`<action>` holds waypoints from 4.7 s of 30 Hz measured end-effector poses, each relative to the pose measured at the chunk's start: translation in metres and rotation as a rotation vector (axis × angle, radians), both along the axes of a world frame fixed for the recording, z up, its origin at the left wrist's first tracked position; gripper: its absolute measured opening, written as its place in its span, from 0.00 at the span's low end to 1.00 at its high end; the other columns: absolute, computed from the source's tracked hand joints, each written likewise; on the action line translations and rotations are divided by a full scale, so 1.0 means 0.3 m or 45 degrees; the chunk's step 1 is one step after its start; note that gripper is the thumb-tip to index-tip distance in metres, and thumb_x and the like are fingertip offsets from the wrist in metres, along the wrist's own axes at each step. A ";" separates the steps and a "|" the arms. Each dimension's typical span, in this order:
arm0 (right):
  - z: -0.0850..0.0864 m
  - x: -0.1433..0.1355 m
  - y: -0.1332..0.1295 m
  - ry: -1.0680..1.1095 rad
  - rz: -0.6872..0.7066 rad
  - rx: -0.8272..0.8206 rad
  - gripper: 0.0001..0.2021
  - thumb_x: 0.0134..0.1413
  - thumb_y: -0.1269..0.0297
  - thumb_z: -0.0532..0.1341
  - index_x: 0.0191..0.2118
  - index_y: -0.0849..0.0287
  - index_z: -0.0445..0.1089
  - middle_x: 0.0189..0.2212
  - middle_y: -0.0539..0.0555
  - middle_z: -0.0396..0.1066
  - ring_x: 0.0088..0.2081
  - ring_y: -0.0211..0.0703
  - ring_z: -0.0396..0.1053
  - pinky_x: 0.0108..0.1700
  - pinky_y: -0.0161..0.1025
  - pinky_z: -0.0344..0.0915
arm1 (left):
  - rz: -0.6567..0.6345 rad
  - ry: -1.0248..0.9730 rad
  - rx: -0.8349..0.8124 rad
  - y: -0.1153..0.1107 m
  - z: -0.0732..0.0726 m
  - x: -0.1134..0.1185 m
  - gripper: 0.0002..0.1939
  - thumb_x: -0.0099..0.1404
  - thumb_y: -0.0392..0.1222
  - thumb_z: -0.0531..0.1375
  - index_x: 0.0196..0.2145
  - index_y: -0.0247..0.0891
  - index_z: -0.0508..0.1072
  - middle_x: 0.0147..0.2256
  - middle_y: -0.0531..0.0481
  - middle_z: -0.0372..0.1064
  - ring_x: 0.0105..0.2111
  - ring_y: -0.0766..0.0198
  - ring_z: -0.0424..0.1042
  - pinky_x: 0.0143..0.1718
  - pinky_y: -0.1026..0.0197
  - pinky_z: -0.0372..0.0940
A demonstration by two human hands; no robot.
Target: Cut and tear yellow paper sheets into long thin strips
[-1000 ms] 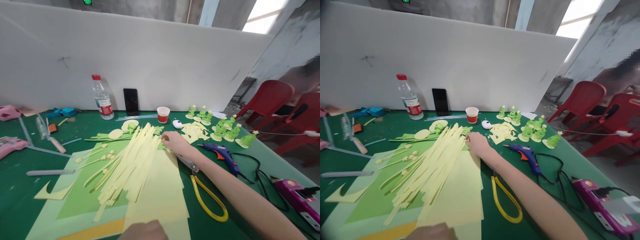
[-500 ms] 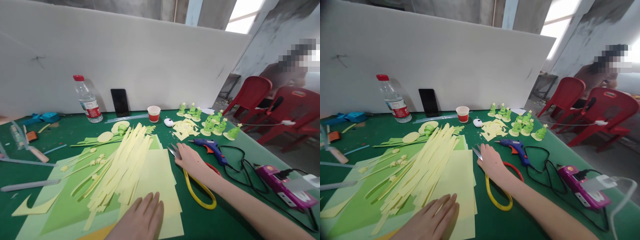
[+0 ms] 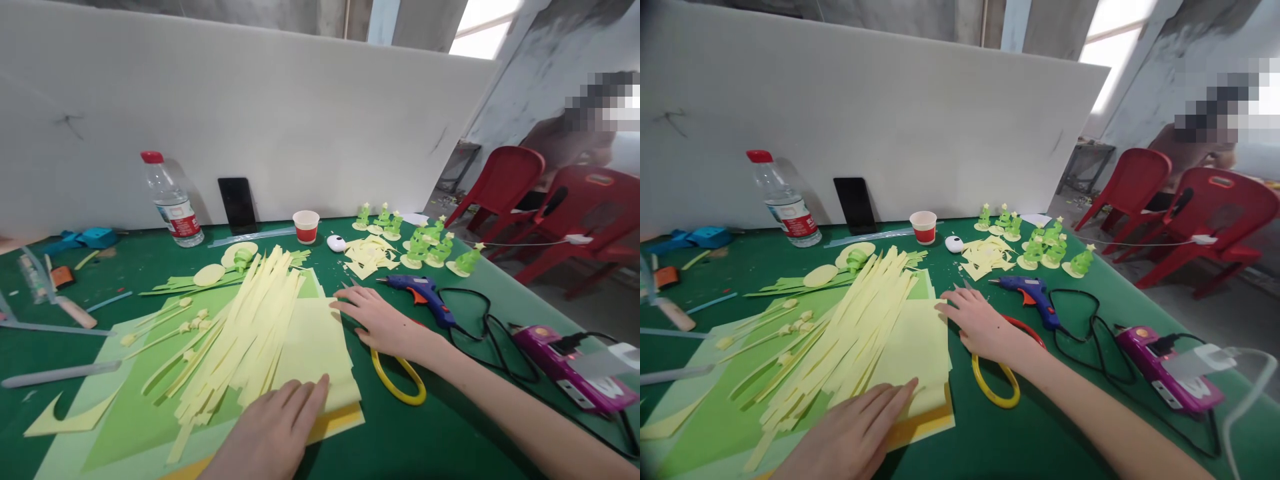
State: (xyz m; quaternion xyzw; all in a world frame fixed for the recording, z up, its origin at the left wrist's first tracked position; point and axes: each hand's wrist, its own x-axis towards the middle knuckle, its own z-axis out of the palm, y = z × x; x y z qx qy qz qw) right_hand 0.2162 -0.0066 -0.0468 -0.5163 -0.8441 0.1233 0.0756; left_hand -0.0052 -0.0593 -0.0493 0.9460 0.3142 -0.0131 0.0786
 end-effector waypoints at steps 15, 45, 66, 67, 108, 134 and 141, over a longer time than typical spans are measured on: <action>0.119 0.125 0.035 1.361 -0.119 -0.460 0.24 0.39 0.48 0.62 0.42 0.57 0.66 0.38 0.55 0.71 0.40 0.46 0.69 0.45 0.45 0.63 | 1.266 -1.705 -0.541 0.151 0.243 -0.041 0.16 0.53 0.47 0.62 0.40 0.47 0.67 0.33 0.61 0.73 0.28 0.67 0.72 0.23 0.73 0.66; 0.369 -0.089 -0.142 1.331 -0.049 0.440 0.07 0.46 0.67 0.64 0.35 0.51 0.70 0.32 0.49 0.71 0.36 0.42 0.68 0.38 0.37 0.66 | 0.281 -1.283 0.095 0.197 0.278 0.107 0.39 0.55 0.50 0.60 0.59 0.48 0.45 0.33 0.54 0.71 0.32 0.59 0.71 0.35 0.59 0.66; 0.315 -0.125 -0.068 1.475 -0.305 -0.282 0.06 0.41 0.69 0.64 0.20 0.60 0.66 0.15 0.45 0.58 0.17 0.29 0.54 0.16 0.25 0.53 | 0.549 -1.408 -1.156 0.171 0.313 0.054 0.09 0.52 0.44 0.63 0.32 0.42 0.74 0.28 0.55 0.75 0.28 0.63 0.75 0.23 0.72 0.68; 0.307 -0.131 -0.064 1.461 -0.294 -0.255 0.06 0.41 0.69 0.63 0.20 0.61 0.66 0.15 0.45 0.57 0.17 0.29 0.54 0.16 0.25 0.53 | 0.566 -1.390 -1.189 0.182 0.305 0.049 0.06 0.53 0.44 0.63 0.29 0.41 0.75 0.27 0.55 0.76 0.26 0.64 0.75 0.22 0.72 0.68; 0.287 -0.155 -0.111 1.331 -0.299 0.059 0.13 0.47 0.66 0.60 0.15 0.56 0.67 0.10 0.45 0.55 0.11 0.29 0.52 0.10 0.28 0.45 | 0.818 -1.458 -1.216 0.164 0.337 0.062 0.08 0.43 0.36 0.67 0.14 0.36 0.71 0.16 0.61 0.69 0.18 0.72 0.68 0.17 0.76 0.60; 0.275 -0.112 -0.067 1.426 -0.306 -0.103 0.16 0.53 0.64 0.58 0.15 0.57 0.66 0.09 0.47 0.60 0.12 0.32 0.55 0.13 0.32 0.50 | 0.574 -1.356 -1.354 0.219 0.293 0.055 0.03 0.50 0.36 0.64 0.25 0.42 0.77 0.24 0.59 0.75 0.24 0.68 0.73 0.22 0.73 0.65; 0.294 -0.070 -0.018 1.605 -0.436 -0.104 0.16 0.51 0.64 0.59 0.14 0.56 0.70 0.12 0.50 0.63 0.13 0.32 0.57 0.12 0.32 0.50 | 0.650 -1.216 -0.998 0.279 0.260 0.042 0.15 0.53 0.48 0.62 0.15 0.37 0.70 0.18 0.54 0.69 0.19 0.67 0.67 0.20 0.67 0.60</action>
